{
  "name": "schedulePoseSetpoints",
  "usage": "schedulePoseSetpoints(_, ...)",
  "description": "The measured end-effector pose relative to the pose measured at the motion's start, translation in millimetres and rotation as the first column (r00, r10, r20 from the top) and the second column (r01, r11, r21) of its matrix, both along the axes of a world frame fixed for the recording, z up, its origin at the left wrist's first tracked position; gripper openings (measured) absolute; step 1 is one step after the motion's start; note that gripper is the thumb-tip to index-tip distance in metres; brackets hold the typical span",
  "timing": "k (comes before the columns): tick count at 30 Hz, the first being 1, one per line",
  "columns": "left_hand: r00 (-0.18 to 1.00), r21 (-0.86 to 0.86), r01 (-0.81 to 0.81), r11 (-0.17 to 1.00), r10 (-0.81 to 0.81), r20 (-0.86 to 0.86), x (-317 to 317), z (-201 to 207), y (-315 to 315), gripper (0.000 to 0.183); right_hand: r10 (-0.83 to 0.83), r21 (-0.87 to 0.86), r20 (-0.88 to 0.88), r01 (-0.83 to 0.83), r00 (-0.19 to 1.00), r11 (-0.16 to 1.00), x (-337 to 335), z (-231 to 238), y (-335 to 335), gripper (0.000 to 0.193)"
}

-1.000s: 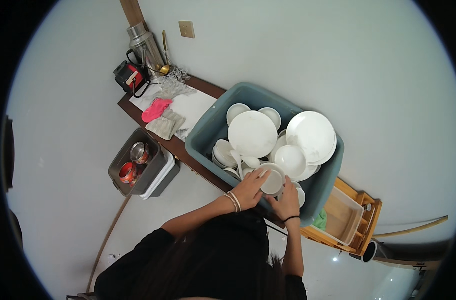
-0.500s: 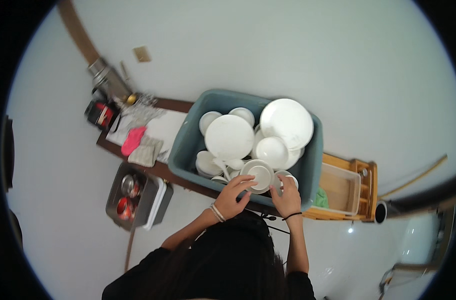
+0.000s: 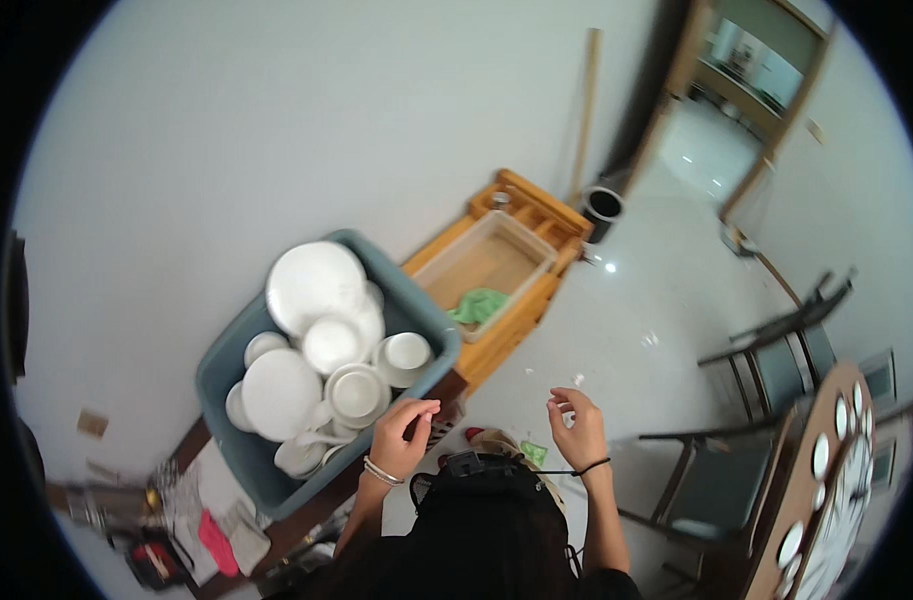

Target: The person picks up white bowls and plates from a round dining table and places them into a blue plastic bin on a nearby cabinet. The person handles the items one at a time, walking back and forth between the table and the bin to clear the table.

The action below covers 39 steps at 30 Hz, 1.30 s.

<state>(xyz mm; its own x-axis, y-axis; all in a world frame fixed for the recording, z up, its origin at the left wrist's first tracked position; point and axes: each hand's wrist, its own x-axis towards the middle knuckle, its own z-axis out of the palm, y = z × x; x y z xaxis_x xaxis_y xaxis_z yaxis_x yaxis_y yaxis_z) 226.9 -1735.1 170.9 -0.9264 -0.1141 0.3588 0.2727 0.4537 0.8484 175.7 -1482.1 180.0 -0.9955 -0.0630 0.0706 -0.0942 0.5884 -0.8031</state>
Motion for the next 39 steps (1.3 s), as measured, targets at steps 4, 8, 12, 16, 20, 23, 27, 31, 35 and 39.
schedulePoseSetpoints(4,0.965,-0.063,0.258,0.964,-0.254,0.064,-23,-5,34,0.015,-0.317,-0.033,0.014,0.318,0.948,0.948,44,0,58,0.018)
schedulePoseSetpoints(8,0.895,-0.063,0.432,0.900,-0.419,0.153,-31,-6,68,0.016,-0.477,-0.070,0.011,0.477,0.879,0.876,76,-11,104,0.018)
schedulePoseSetpoints(12,0.851,-0.159,0.518,0.841,-0.486,0.201,-44,-9,101,0.016,-0.555,-0.126,0.028,0.553,0.832,0.823,84,-15,143,0.016)
schedulePoseSetpoints(16,0.845,-0.155,0.520,0.840,-0.479,0.239,-58,-7,145,0.016,-0.589,-0.161,0.036,0.587,0.807,0.794,79,-18,188,0.016)
schedulePoseSetpoints(20,0.811,-0.117,0.562,0.819,-0.518,0.272,-80,-10,199,0.017,-0.640,-0.164,0.023,0.635,0.768,0.755,79,-15,247,0.016)
schedulePoseSetpoints(23,0.771,-0.105,0.619,0.778,-0.578,0.267,-98,-1,252,0.017,-0.704,-0.142,-0.008,0.696,0.710,0.704,86,-9,290,0.017)
schedulePoseSetpoints(27,0.695,-0.107,0.708,0.698,-0.664,0.275,-121,1,319,0.017,-0.798,-0.138,-0.040,0.788,0.601,0.600,107,-10,336,0.019)
schedulePoseSetpoints(31,0.584,-0.147,0.811,0.567,-0.764,0.275,-143,-2,377,0.017,-0.907,-0.191,-0.035,0.888,0.421,0.419,139,-14,361,0.016)
schedulePoseSetpoints(35,0.482,-0.174,0.876,0.450,-0.831,0.277,-165,-3,427,0.017,-0.973,-0.242,0.011,0.945,0.229,0.219,167,-19,370,0.014)
schedulePoseSetpoints(39,0.418,-0.172,0.907,0.384,-0.867,0.270,-192,-10,469,0.017,-0.998,-0.250,0.043,0.968,0.039,0.027,180,-25,376,0.013)
